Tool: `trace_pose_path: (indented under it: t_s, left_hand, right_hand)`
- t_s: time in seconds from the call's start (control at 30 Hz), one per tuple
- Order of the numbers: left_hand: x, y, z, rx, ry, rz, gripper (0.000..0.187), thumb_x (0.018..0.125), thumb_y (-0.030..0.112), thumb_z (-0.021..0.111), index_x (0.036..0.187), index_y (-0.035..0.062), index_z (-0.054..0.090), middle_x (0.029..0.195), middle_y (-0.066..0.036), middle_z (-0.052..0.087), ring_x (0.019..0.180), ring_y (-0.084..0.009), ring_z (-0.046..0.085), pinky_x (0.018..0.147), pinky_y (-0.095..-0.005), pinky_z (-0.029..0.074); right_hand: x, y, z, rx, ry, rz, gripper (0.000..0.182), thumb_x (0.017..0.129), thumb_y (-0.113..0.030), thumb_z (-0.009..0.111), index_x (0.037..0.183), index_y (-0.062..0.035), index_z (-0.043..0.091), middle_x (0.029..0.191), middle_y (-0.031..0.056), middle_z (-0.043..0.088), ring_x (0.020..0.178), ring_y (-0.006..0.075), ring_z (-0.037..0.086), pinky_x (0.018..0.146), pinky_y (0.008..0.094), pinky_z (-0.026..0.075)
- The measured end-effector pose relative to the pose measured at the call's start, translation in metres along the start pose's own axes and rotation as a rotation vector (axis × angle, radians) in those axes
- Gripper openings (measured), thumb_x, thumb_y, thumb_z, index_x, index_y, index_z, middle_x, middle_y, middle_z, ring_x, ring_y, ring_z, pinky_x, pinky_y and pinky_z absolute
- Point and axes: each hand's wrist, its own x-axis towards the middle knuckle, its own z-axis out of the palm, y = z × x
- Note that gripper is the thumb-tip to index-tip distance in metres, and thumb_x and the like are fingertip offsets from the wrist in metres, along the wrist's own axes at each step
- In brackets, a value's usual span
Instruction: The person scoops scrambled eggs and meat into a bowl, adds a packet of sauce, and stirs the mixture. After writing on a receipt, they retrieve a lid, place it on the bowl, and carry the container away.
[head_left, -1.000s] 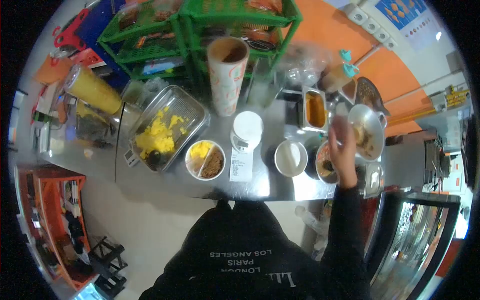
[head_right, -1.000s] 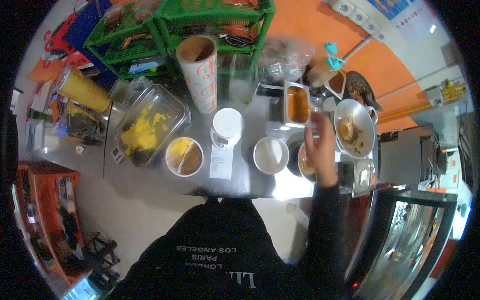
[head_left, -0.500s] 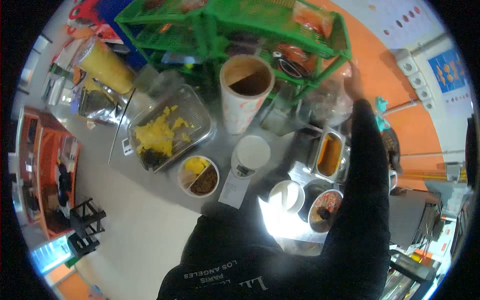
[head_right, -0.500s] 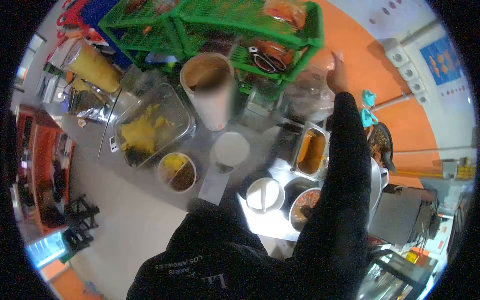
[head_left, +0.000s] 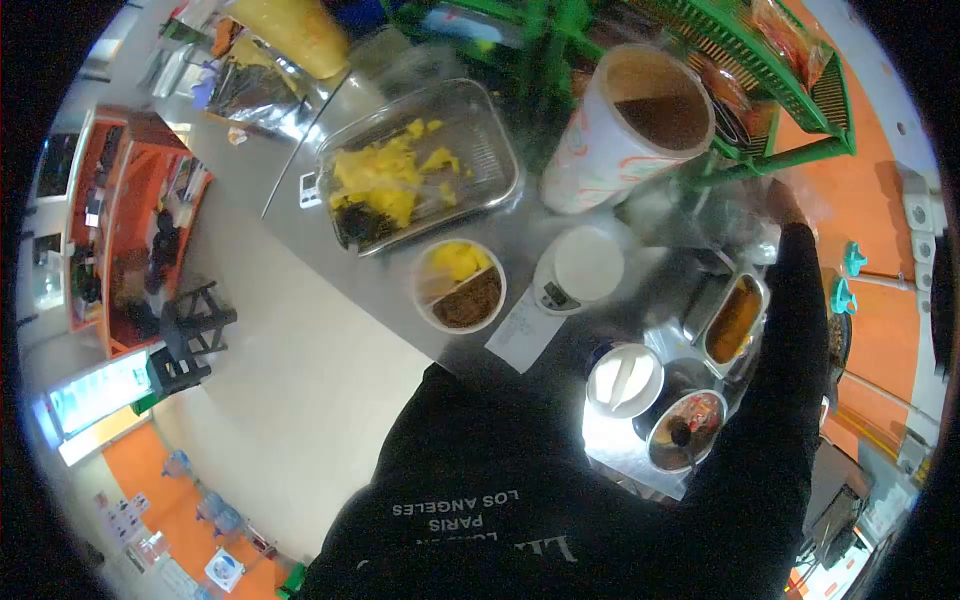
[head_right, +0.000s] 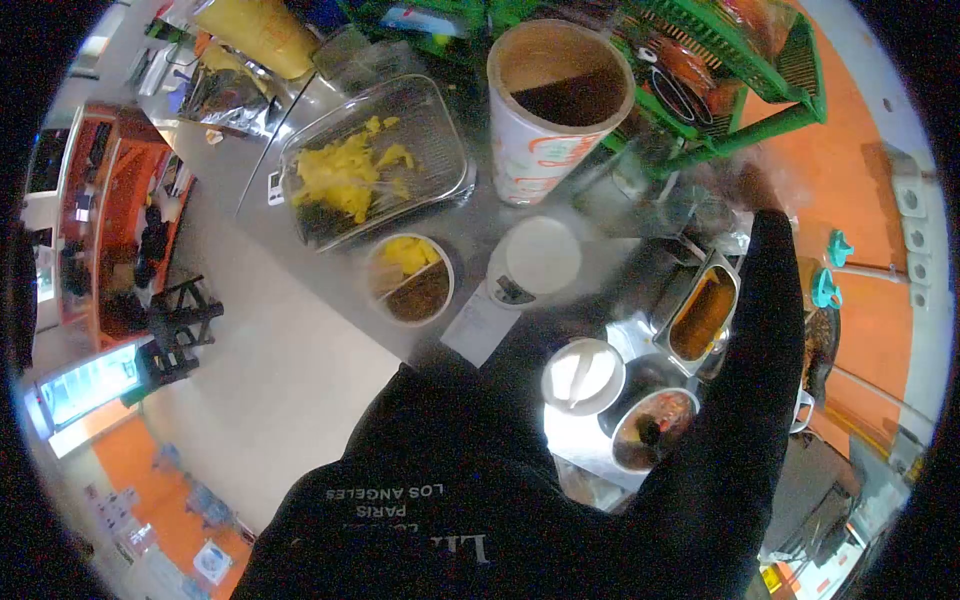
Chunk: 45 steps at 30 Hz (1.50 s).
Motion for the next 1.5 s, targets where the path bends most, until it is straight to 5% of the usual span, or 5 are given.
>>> trace_pose_path:
  t_s: [0.57,0.7,0.93,1.07,1.5]
  left_hand:
    - [0.007,0.101,-0.096,0.2,0.045,0.227,0.038,0.102,0.026,0.053,0.133,0.0031,0.055,0.127,-0.02,0.061,0.114,-0.0326,0.062,0.1,-0.0407,0.048]
    - [-0.072,0.264,-0.18,-0.119,0.183,0.59,0.038,0.1,0.026,0.057,0.131,0.0048,0.056,0.119,-0.018,0.064,0.109,-0.0259,0.064,0.093,-0.0375,0.052]
    - [-0.052,0.389,-0.222,0.244,0.487,1.433,0.042,0.091,0.02,0.068,0.13,0.0062,0.058,0.127,-0.016,0.061,0.118,-0.0341,0.056,0.103,-0.0462,0.044]
    - [-0.033,0.425,-0.232,0.399,0.479,1.69,0.06,0.078,0.017,0.074,0.132,0.0031,0.052,0.134,-0.016,0.052,0.123,-0.0353,0.048,0.104,-0.0481,0.04]
    - [0.012,0.403,-0.236,0.068,0.145,1.692,0.049,0.083,0.008,0.065,0.129,-0.0003,0.048,0.129,-0.023,0.05,0.119,-0.0395,0.051,0.103,-0.0441,0.043]
  right_hand:
    - [-0.106,0.046,-0.079,0.105,0.424,0.413,0.042,0.088,-0.031,0.066,0.103,0.0064,0.056,0.097,0.0264,0.061,0.092,0.0426,0.063,0.081,0.0481,0.05]
    - [-0.236,-0.051,-0.18,1.159,0.822,0.576,0.039,0.098,-0.033,0.058,0.117,0.0003,0.057,0.095,0.0109,0.064,0.082,0.0203,0.063,0.072,0.0337,0.051]
    - [-0.335,-0.319,-0.256,2.214,0.273,0.437,0.03,0.094,-0.025,0.065,0.119,-0.0078,0.06,0.095,0.0038,0.062,0.081,0.0156,0.065,0.061,0.0298,0.056]
    - [-0.294,-0.432,-0.264,1.967,-0.016,0.193,0.017,0.093,-0.007,0.067,0.11,-0.006,0.062,0.101,0.0035,0.064,0.097,0.0136,0.061,0.085,0.0275,0.049]
    - [-0.256,-0.513,-0.259,1.143,0.434,-0.303,0.016,0.084,-0.005,0.063,0.1,-0.0041,0.061,0.093,0.0168,0.067,0.093,0.0399,0.062,0.083,0.0446,0.049]
